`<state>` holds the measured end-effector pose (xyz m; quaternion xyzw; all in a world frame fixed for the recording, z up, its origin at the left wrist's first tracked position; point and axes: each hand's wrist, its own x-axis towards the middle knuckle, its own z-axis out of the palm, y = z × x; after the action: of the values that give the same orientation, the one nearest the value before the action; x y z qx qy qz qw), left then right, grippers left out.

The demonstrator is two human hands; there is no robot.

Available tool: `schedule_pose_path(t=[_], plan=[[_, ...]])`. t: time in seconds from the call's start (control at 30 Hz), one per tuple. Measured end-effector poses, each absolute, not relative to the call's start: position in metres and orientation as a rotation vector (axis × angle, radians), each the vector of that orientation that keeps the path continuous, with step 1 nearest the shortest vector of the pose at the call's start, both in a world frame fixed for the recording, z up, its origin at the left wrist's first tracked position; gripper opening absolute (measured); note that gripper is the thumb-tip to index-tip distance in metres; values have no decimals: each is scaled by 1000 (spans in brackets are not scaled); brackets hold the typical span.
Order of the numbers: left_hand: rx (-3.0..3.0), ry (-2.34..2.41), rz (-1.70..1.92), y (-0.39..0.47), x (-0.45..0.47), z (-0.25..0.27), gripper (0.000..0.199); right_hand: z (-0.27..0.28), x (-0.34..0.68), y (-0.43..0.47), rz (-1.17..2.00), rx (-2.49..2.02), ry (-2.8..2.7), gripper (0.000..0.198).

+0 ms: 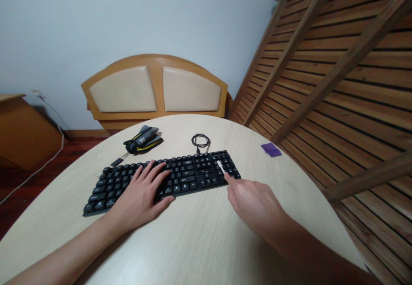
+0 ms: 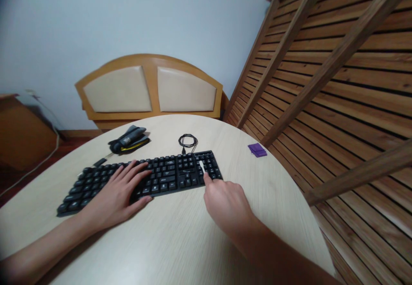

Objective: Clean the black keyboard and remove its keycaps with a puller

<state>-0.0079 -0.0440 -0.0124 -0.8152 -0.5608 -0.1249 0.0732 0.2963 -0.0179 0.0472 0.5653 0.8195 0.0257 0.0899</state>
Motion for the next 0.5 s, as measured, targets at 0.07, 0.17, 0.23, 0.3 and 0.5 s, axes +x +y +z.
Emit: schedule_pose_path(t=[0.07, 0.17, 0.23, 0.3, 0.5], plan=[[-2446, -1686, -368, -44, -7, -12, 62, 41, 298, -12, 68, 1703, 2497, 46], [-2442, -1684, -384, -44, -6, -10, 61, 34, 301, -3, 61, 1722, 2581, 47], [-2446, -1680, -405, -44, -6, -10, 60, 31, 302, 2, 44, 1736, 2623, 47], [-2451, -1680, -419, -44, -6, -10, 60, 30, 302, 5, -3, 1720, 2685, 46], [-2462, -1675, -410, -46, -6, -9, 62, 32, 300, 4, -129, 1703, 2769, 45]])
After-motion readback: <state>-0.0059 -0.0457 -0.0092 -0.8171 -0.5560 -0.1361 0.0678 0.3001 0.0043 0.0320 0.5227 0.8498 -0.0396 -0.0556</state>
